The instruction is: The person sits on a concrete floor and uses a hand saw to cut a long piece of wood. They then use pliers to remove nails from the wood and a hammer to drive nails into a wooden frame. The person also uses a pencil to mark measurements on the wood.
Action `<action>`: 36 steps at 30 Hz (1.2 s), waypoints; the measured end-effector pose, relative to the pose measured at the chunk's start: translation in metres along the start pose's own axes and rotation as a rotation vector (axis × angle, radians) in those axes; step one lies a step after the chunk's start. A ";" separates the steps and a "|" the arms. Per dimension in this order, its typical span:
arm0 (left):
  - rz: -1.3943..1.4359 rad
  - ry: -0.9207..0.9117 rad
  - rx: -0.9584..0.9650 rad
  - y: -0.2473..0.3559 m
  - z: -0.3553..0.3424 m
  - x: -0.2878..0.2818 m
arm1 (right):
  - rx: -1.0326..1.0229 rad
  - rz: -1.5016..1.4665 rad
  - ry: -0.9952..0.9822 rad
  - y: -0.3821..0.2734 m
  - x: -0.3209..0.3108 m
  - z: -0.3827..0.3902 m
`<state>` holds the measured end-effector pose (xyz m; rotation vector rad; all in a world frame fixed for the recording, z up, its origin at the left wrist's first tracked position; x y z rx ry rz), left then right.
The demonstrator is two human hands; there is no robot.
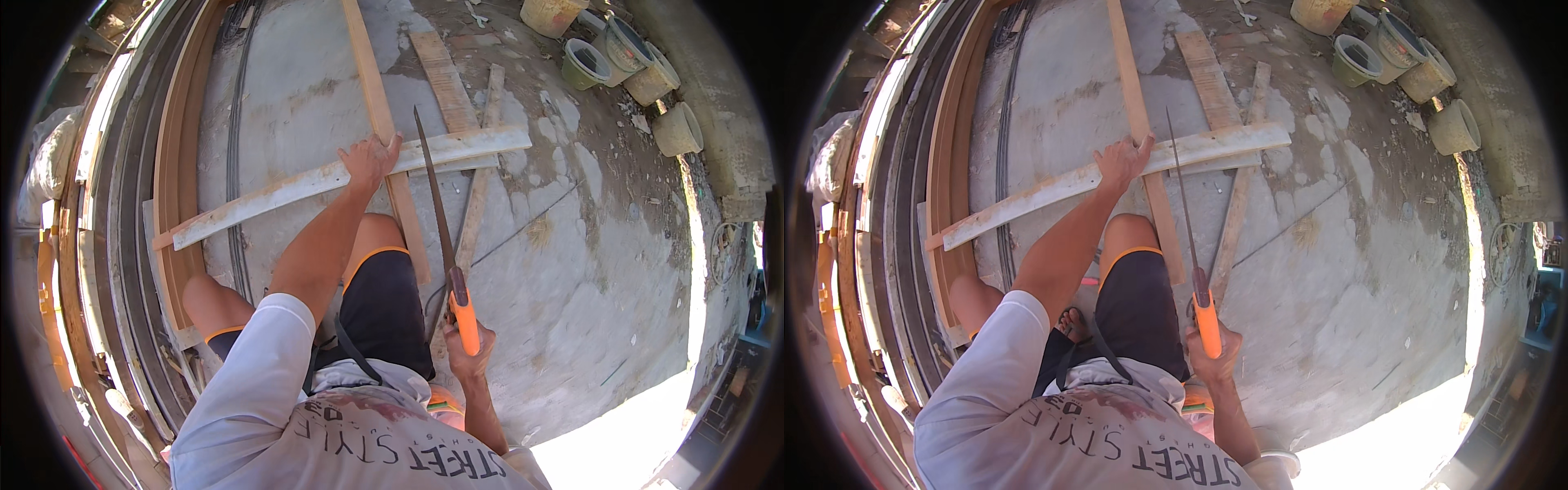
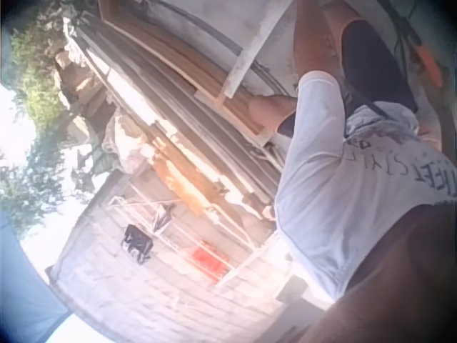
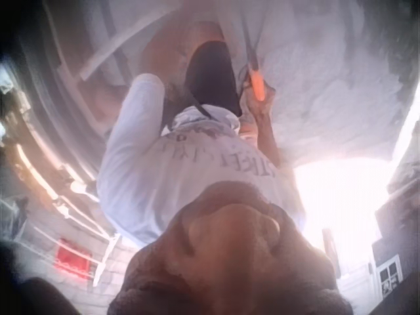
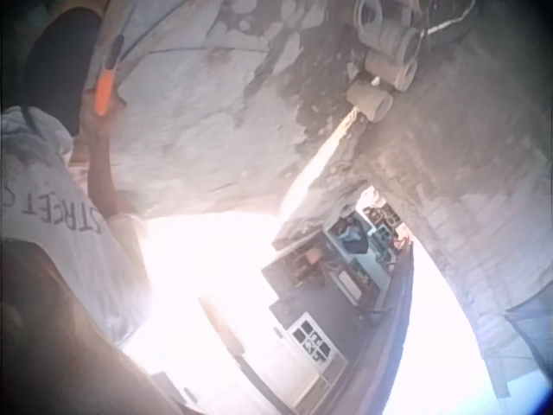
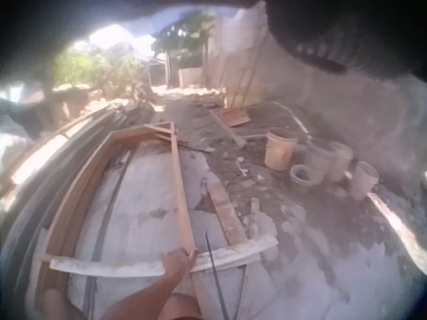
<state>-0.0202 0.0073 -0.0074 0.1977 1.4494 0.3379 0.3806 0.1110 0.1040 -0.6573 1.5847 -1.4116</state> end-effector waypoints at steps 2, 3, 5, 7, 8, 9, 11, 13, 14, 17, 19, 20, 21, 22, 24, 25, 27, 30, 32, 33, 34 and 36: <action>-0.045 0.083 -0.005 -0.003 0.004 0.010 | -0.003 0.023 -0.031 0.001 0.001 -0.008; -0.027 0.066 0.002 0.002 0.011 0.006 | 0.021 0.034 -0.034 0.001 -0.001 -0.008; -0.009 0.045 0.009 0.006 0.015 0.006 | 0.046 0.047 -0.045 0.000 -0.001 -0.010; -0.007 0.037 0.012 0.007 0.015 0.007 | 0.049 0.053 -0.058 -0.001 0.001 -0.013; 0.000 0.033 0.013 0.007 0.014 0.004 | 0.024 0.068 -0.050 -0.001 0.002 -0.015; 0.008 0.028 0.014 0.008 0.016 0.002 | -0.001 0.083 -0.041 0.000 0.003 -0.016; -0.001 0.037 0.020 0.007 0.015 0.000 | 0.003 0.101 -0.042 -0.002 0.003 -0.018; -0.033 0.063 0.027 0.005 0.010 0.000 | 0.059 0.107 -0.060 -0.004 0.002 -0.020; -0.026 0.059 0.031 0.002 0.011 0.002 | 0.053 0.103 -0.050 -0.004 0.002 -0.018; -0.004 0.044 0.044 0.001 0.009 0.003 | 0.031 0.076 -0.023 -0.003 0.004 -0.016; 0.016 0.013 0.047 0.000 0.010 0.000 | 0.025 0.047 -0.014 0.000 0.005 -0.013; 0.001 0.014 0.040 -0.001 0.011 0.000 | 0.026 0.044 -0.014 0.002 0.005 -0.010; -0.013 0.014 0.034 -0.001 0.011 0.000 | 0.027 0.042 -0.012 0.004 0.005 -0.008; -0.026 0.014 0.028 0.000 0.011 0.000 | 0.028 0.041 -0.010 0.004 0.004 -0.007; -0.024 0.050 -0.016 -0.004 0.004 0.007 | 0.014 0.037 -0.016 0.003 0.007 -0.008; -0.022 0.069 -0.038 -0.006 0.000 0.010 | 0.007 0.036 -0.019 0.003 0.009 -0.009; -0.057 0.142 -0.041 -0.006 0.002 0.014 | 0.012 0.026 -0.012 0.002 0.011 -0.010; -0.044 0.173 -0.022 -0.002 0.008 0.014 | 0.012 0.055 -0.024 0.005 0.010 -0.011; -0.030 0.143 -0.023 0.000 0.011 0.010 | 0.015 0.068 -0.037 0.005 0.009 -0.011; -0.032 0.115 -0.033 0.002 0.011 0.006 | 0.019 0.066 -0.042 0.003 0.009 -0.012; -0.034 0.087 -0.044 0.002 0.011 0.005 | 0.023 0.063 -0.047 0.001 0.008 -0.013; -0.039 0.096 -0.042 0.002 0.012 0.002 | 0.038 0.063 -0.064 -0.002 0.007 -0.015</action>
Point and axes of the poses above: each hand's wrist, its own z-axis away from the middle knuckle, its own x-axis out of the palm, y = z × x, the point moved 2 cm from there along -z, towards the middle knuckle, and after that the axes turned 14 degrees about -x, right-handed, at the moved point
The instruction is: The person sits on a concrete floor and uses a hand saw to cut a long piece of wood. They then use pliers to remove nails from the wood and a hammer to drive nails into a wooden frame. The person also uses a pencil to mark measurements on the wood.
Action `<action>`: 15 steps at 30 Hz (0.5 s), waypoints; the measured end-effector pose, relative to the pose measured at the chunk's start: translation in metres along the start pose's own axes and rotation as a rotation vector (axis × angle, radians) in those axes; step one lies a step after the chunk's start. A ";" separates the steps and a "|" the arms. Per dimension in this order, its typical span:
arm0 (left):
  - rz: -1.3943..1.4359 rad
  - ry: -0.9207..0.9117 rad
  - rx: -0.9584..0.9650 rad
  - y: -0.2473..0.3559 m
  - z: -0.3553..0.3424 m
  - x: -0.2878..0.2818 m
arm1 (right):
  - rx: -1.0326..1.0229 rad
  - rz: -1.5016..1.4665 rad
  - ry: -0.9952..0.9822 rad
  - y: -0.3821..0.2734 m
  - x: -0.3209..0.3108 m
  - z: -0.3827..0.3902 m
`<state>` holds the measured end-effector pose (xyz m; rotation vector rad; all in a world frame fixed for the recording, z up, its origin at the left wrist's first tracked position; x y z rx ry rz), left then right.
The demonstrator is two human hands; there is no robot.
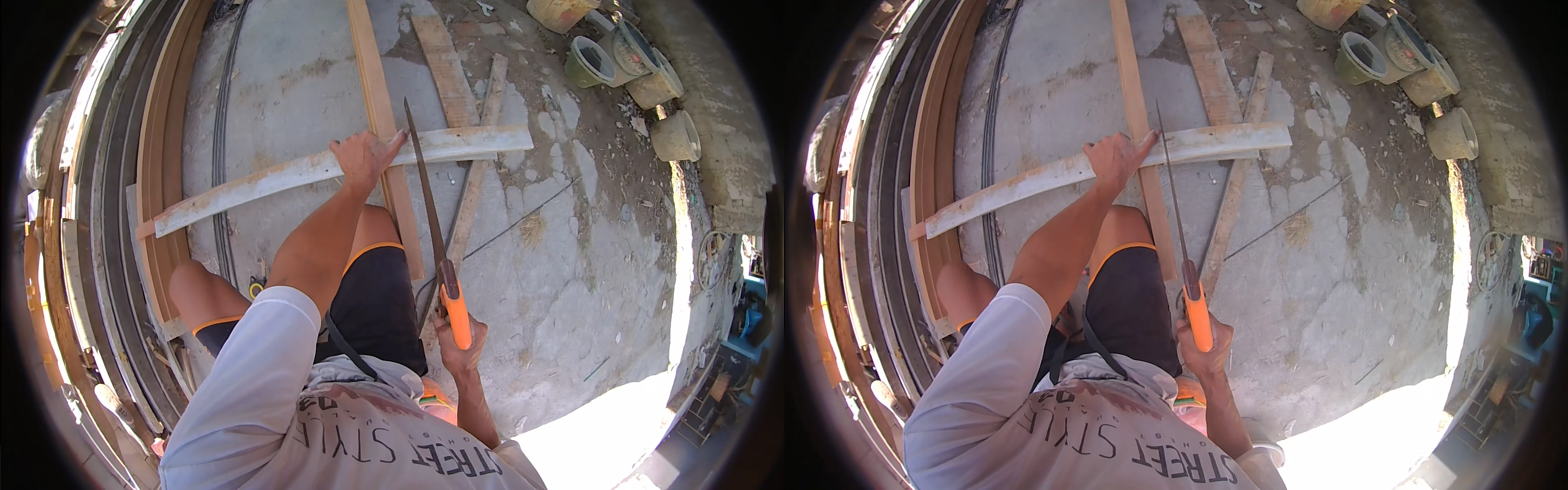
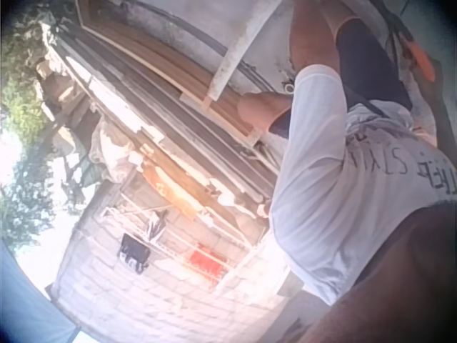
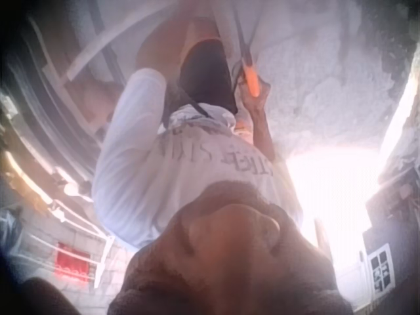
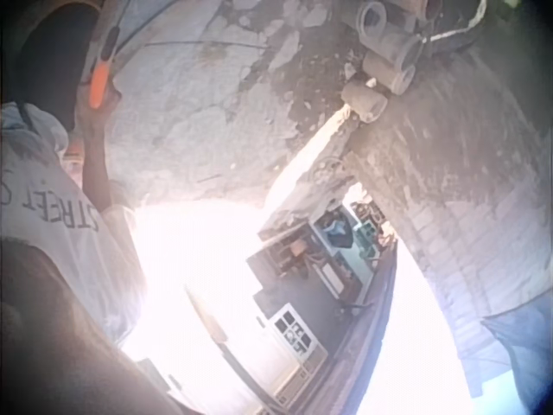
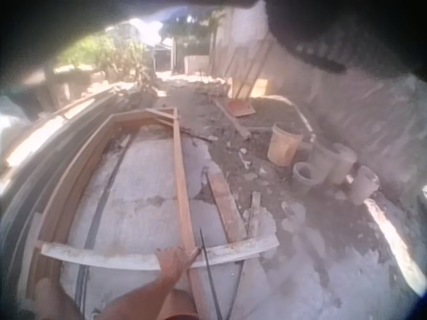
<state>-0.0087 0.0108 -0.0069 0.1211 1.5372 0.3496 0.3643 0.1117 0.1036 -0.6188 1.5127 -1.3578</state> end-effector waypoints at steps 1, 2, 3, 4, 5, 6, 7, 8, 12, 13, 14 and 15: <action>-0.002 0.004 0.001 0.000 0.000 -0.001 | 0.007 0.000 -0.009 -0.001 -0.001 0.000; -0.002 -0.011 -0.002 0.000 0.000 -0.001 | 0.020 0.001 -0.015 0.000 -0.001 0.000; -0.001 -0.026 -0.006 0.000 0.000 -0.001 | 0.033 0.002 -0.021 0.000 -0.002 0.000; -0.001 -0.041 -0.010 0.000 -0.001 -0.001 | 0.046 0.003 -0.027 0.000 -0.003 0.000; 0.009 -0.041 -0.011 0.000 -0.001 -0.002 | 0.051 0.006 -0.030 0.002 -0.003 0.000; 0.018 -0.041 -0.011 0.000 -0.001 -0.003 | 0.057 0.010 -0.034 0.004 -0.004 0.001; 0.027 -0.041 -0.013 0.001 -0.001 -0.003 | 0.062 0.013 -0.038 0.005 -0.005 0.001; 0.025 -0.055 -0.020 0.001 -0.001 -0.004 | 0.050 0.014 -0.030 0.004 -0.004 0.000; 0.035 -0.089 -0.032 0.001 -0.002 -0.006 | 0.066 -0.014 -0.041 0.002 0.000 -0.013; 0.042 -0.092 -0.030 0.000 -0.002 -0.006 | 0.085 -0.030 -0.053 0.002 0.002 -0.020; 0.038 -0.089 -0.023 0.001 -0.002 -0.004 | 0.082 -0.069 -0.040 0.000 0.004 -0.026; 0.034 -0.086 -0.015 0.002 -0.002 -0.003 | 0.079 -0.109 -0.026 -0.002 0.006 -0.031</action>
Point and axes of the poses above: each hand's wrist, its own z-axis away from the middle knuckle, its own x-axis out of the palm, y = z × x, the point moved 2 cm from there along -z, towards the middle knuckle, and after that the axes turned 14 degrees about -x, right-handed, at the moved point
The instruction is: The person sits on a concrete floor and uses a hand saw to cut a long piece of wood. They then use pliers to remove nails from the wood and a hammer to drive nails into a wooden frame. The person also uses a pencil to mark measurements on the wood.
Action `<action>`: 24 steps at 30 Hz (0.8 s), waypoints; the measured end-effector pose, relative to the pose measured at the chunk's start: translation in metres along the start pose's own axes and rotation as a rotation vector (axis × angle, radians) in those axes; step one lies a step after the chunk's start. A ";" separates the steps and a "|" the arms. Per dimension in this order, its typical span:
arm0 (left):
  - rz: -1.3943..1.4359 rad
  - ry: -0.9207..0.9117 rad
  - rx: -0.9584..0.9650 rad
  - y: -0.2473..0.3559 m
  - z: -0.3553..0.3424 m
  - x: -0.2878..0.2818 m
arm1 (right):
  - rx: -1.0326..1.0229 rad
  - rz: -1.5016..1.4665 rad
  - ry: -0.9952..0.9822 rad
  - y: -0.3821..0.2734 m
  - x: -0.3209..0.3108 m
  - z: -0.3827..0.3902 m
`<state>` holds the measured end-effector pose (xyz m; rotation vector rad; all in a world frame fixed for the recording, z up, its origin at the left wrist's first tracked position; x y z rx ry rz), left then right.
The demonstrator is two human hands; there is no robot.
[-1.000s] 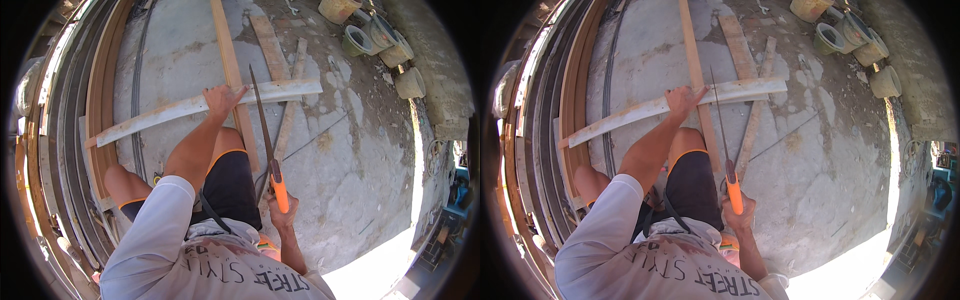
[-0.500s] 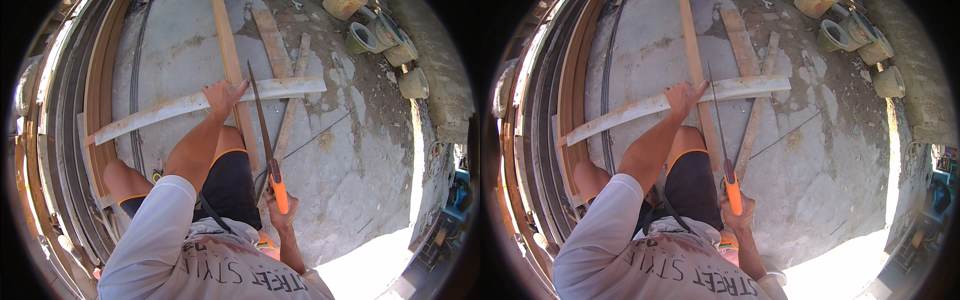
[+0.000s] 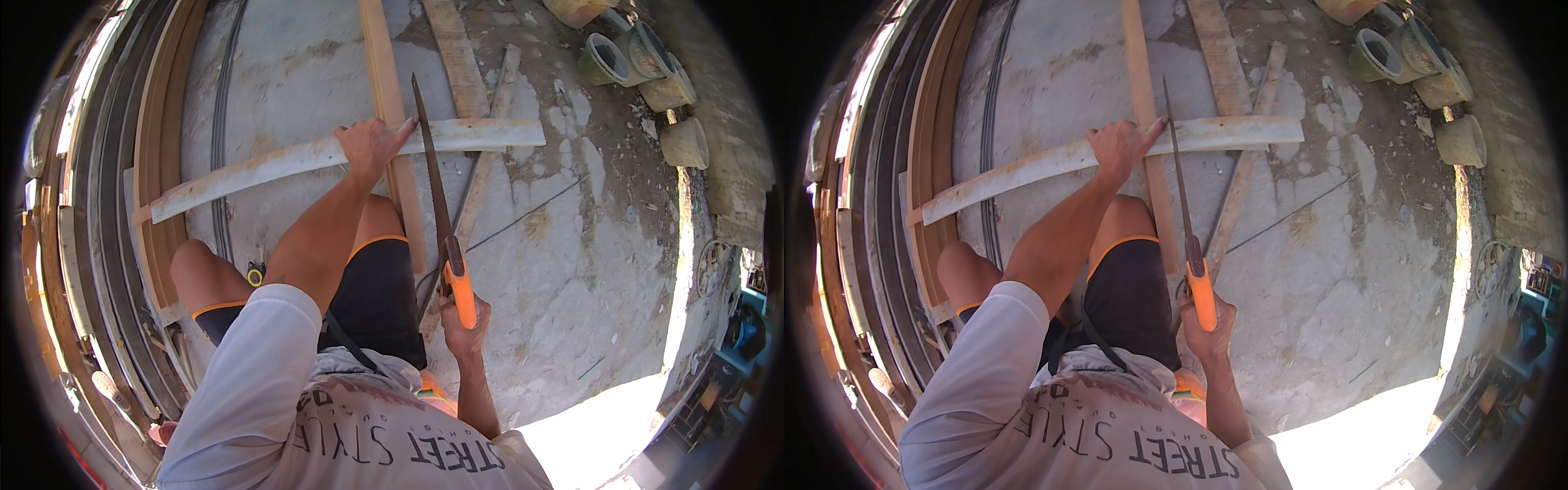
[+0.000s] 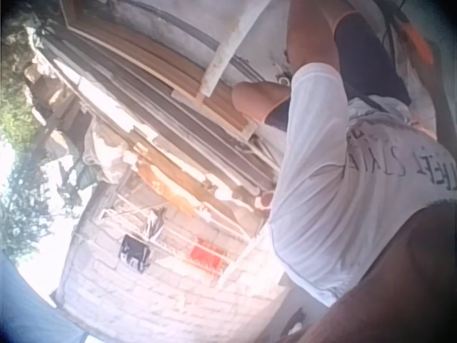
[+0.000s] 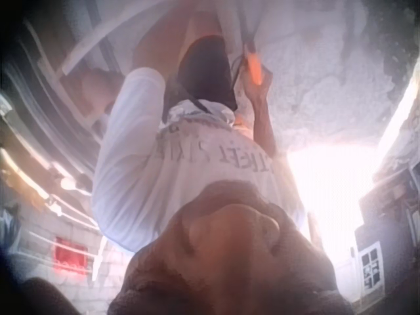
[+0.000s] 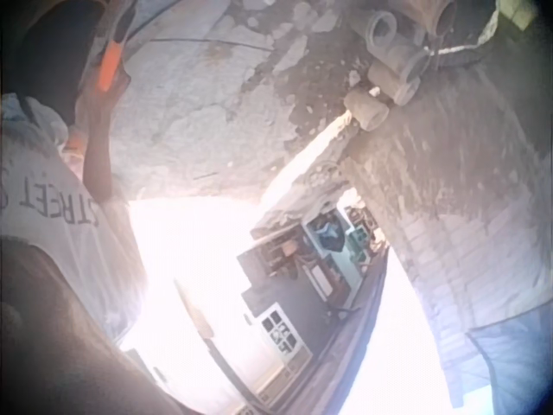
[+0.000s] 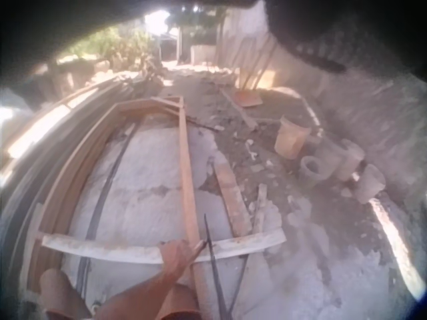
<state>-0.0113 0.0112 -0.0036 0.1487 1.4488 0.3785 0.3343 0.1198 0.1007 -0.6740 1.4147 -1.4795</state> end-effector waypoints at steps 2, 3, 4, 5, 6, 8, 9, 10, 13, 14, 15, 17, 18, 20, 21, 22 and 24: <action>-0.006 -0.009 0.005 0.002 0.001 0.000 | -0.007 0.004 -0.001 0.000 -0.002 0.006; -0.014 -0.017 -0.006 0.001 0.000 -0.002 | -0.010 0.043 -0.025 0.005 -0.008 0.018; -0.021 -0.026 -0.017 0.000 -0.001 -0.003 | -0.012 0.083 -0.048 0.008 -0.012 0.026; -0.014 0.006 -0.004 -0.001 -0.001 0.000 | -0.010 0.077 -0.033 0.005 -0.013 0.030; -0.007 0.038 0.010 -0.002 -0.001 0.004 | -0.008 0.072 -0.017 -0.003 -0.013 0.033; -0.023 0.064 0.021 -0.005 0.000 0.006 | 0.005 0.056 -0.007 -0.008 -0.010 0.028; -0.044 0.056 0.027 -0.002 0.001 0.005 | 0.015 0.045 -0.004 -0.009 -0.006 0.016; -0.065 0.048 0.034 0.002 0.001 0.005 | 0.026 0.034 0.001 -0.009 -0.002 0.003; -0.077 0.049 0.022 0.000 0.000 0.005 | -0.022 0.032 -0.028 -0.016 0.012 -0.027; -0.067 0.066 0.022 -0.006 -0.002 0.004 | -0.062 0.009 -0.029 -0.023 0.015 -0.023; -0.053 0.075 0.028 -0.008 -0.003 0.006 | -0.047 0.049 -0.019 -0.022 0.010 -0.009; -0.031 0.069 0.029 -0.008 -0.003 0.007 | -0.022 0.124 -0.005 -0.019 -0.004 0.030; -0.023 0.056 0.025 -0.006 -0.002 0.005 | -0.057 0.169 0.015 -0.020 -0.006 0.037; -0.031 0.055 0.029 -0.005 -0.002 0.007 | -0.096 0.205 0.041 -0.022 -0.005 0.042; -0.044 0.074 0.030 -0.005 -0.003 0.008 | -0.104 0.196 0.036 -0.020 -0.004 0.036; -0.054 0.091 0.041 -0.003 -0.001 0.010 | -0.090 0.141 0.015 -0.011 -0.003 0.012; -0.059 0.062 0.025 -0.001 -0.004 0.008 | -0.043 0.054 -0.014 -0.011 0.004 -0.027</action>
Point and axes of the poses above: each hand's wrist, its own z-axis away from the middle knuckle, its own x-axis out of the palm, y = z × x, the point moved 2 cm from there along -z, towards the middle knuckle, and after that the axes turned 14 degrees about -x, right-handed, at the moved point
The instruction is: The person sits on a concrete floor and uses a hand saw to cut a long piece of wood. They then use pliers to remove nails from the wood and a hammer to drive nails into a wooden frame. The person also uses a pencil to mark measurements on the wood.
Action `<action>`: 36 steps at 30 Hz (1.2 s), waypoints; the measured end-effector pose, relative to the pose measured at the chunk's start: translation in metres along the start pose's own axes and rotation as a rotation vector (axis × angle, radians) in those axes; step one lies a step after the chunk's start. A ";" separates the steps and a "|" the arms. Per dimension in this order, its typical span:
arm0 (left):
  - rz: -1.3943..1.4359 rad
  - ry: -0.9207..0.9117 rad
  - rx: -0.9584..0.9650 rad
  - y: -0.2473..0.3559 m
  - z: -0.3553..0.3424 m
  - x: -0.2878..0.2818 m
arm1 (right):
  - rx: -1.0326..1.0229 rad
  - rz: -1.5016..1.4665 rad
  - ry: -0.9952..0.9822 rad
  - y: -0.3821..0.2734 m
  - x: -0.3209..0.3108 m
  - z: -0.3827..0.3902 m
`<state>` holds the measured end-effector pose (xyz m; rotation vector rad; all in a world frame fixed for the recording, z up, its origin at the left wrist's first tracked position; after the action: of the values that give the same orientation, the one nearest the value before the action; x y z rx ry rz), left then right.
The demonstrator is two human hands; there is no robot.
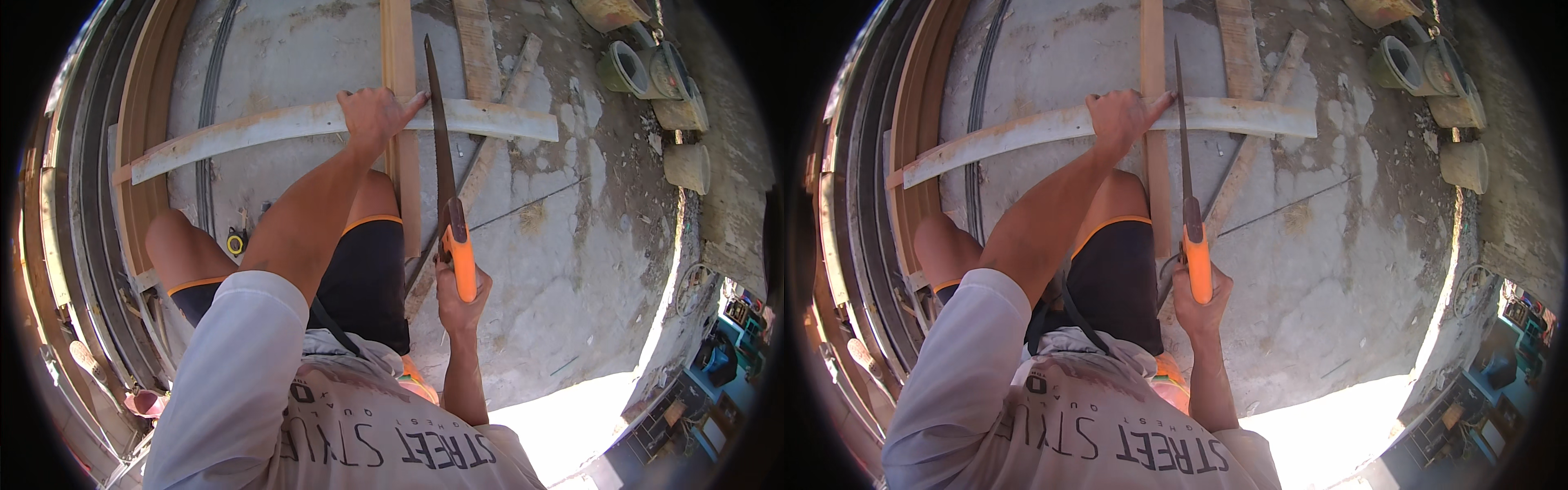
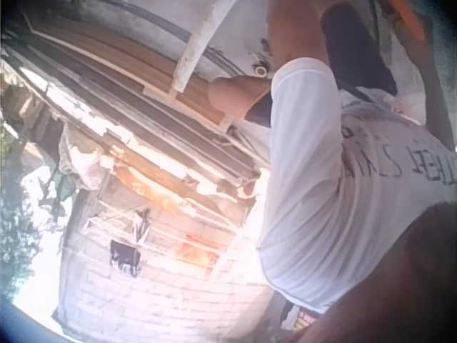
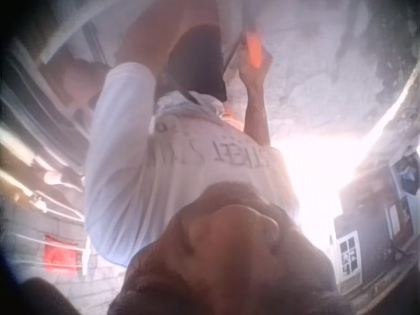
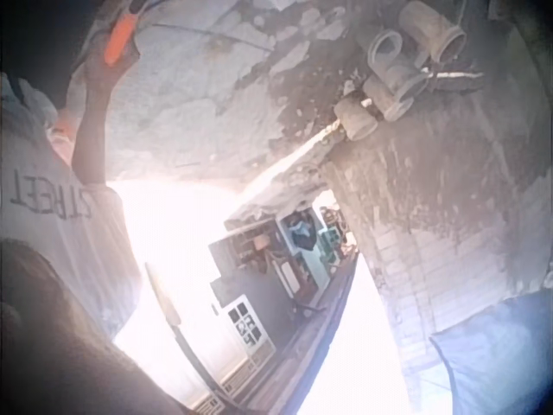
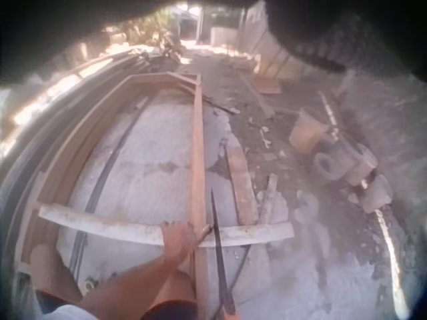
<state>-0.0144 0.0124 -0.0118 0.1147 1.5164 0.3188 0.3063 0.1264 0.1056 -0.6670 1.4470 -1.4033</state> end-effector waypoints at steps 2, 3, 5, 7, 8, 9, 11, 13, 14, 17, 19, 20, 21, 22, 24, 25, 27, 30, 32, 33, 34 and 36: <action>-0.004 0.014 0.006 -0.003 -0.001 0.002 | 0.079 -0.072 0.003 -0.010 0.006 -0.017; -0.001 0.044 0.016 -0.007 -0.002 0.005 | 0.077 -0.042 0.000 -0.005 0.003 -0.004; 0.001 0.034 0.014 -0.005 -0.004 0.006 | 0.058 0.021 -0.005 0.007 -0.009 0.032; -0.028 -0.049 -0.012 -0.004 -0.003 0.001 | -0.043 0.111 0.062 -0.009 -0.017 0.070; -0.018 -0.035 -0.008 -0.004 -0.001 0.001 | -0.051 0.122 0.070 -0.012 -0.018 0.073; -0.007 -0.021 -0.006 -0.003 0.001 0.001 | -0.059 0.131 0.078 -0.015 -0.018 0.074; -0.005 -0.026 -0.004 -0.006 -0.002 0.001 | 0.011 0.078 0.039 -0.010 -0.018 0.051; -0.010 -0.067 0.011 0.002 0.001 -0.001 | 0.033 -0.050 0.014 -0.011 0.001 -0.007; -0.007 -0.067 0.005 0.001 0.002 -0.002 | 0.049 -0.104 0.005 -0.010 0.010 -0.025; 0.010 -0.067 -0.022 -0.005 0.006 -0.001 | 0.072 -0.045 -0.030 -0.008 0.004 0.000; 0.050 -0.037 -0.049 -0.010 -0.005 0.005 | 0.022 0.017 -0.022 -0.001 -0.013 0.049; 0.033 -0.058 -0.049 -0.009 -0.004 0.003 | -0.032 0.065 -0.004 -0.005 -0.020 0.074; 0.017 -0.078 -0.050 -0.007 -0.002 0.002 | -0.088 0.113 0.012 -0.008 -0.024 0.086; 0.005 -0.094 -0.046 -0.005 -0.001 -0.001 | -0.042 0.086 0.032 -0.010 -0.024 0.082; 0.009 -0.099 -0.045 -0.004 -0.003 0.001 | 0.050 0.032 0.071 -0.014 -0.021 0.065; 0.013 -0.101 -0.033 -0.001 -0.001 0.001 | 0.022 0.008 0.029 -0.004 -0.017 0.042; 0.023 -0.070 -0.001 0.001 0.000 0.002 | -0.031 -0.017 -0.009 -0.004 0.003 -0.017; 0.033 -0.007 -0.007 -0.013 -0.005 0.004 | 0.044 -0.055 -0.021 -0.007 0.007 -0.011; 0.052 -0.013 -0.016 -0.008 -0.008 0.005 | 0.052 0.024 -0.045 0.006 -0.013 0.038; 0.051 -0.046 -0.012 -0.003 -0.006 0.004 | 0.052 0.039 -0.020 0.002 -0.023 0.070; 0.041 -0.076 -0.027 -0.007 -0.004 0.001 | 0.055 0.049 -0.014 -0.003 -0.027 0.089; 0.033 -0.076 -0.031 -0.005 -0.002 0.001 | -0.023 0.064 0.041 -0.008 -0.024 0.087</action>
<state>-0.0152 0.0077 -0.0144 0.1259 1.4351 0.3611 0.3916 0.1102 0.1321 -0.6042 1.5056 -1.3602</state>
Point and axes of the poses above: each hand's wrist, its own z-axis away from the middle knuckle, its own x-axis out of the palm, y = z × x, the point moved 2 cm from there along -z, towards the middle knuckle, and after that the axes turned 14 degrees about -x, right-handed, at the moved point
